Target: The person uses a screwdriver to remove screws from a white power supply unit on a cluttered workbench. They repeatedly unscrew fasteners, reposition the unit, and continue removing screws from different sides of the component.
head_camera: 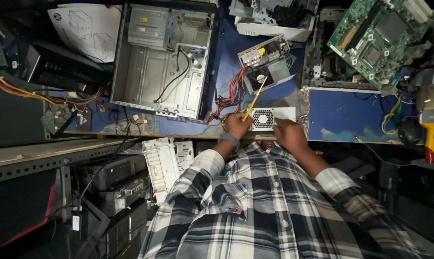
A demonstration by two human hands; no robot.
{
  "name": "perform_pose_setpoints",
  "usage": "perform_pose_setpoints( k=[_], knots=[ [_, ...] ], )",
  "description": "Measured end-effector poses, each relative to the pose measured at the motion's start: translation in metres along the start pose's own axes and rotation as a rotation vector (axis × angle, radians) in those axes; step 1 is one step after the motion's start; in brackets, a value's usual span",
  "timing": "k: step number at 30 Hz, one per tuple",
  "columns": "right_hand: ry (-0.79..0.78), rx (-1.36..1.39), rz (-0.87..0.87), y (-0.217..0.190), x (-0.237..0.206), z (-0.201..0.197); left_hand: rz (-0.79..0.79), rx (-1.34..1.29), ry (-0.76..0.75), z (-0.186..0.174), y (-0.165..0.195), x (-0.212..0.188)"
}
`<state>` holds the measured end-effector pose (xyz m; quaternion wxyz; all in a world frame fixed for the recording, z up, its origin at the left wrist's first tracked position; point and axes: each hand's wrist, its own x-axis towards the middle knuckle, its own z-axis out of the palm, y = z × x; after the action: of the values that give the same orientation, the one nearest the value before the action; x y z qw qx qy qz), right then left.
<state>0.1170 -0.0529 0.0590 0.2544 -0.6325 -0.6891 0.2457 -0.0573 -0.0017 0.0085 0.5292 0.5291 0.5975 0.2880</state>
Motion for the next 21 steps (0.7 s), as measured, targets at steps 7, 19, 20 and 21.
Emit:
perform_pose_setpoints(
  k=[7,19,20,21],
  knots=[
    [0.028,0.008,0.01,-0.0009,-0.0014,0.0015,-0.013,-0.016,0.002,0.0001,-0.0028,0.0002],
    [0.025,0.026,0.037,-0.0011,-0.0007,0.0017,-0.034,0.014,0.008,-0.0001,-0.0038,0.0021],
    [0.023,0.034,0.044,-0.0011,-0.0007,0.0019,-0.033,0.003,-0.001,-0.0006,-0.0035,0.0021],
    [0.019,0.028,0.048,-0.0012,-0.0007,0.0018,-0.034,-0.008,-0.011,-0.0008,-0.003,0.0019]
  ],
)
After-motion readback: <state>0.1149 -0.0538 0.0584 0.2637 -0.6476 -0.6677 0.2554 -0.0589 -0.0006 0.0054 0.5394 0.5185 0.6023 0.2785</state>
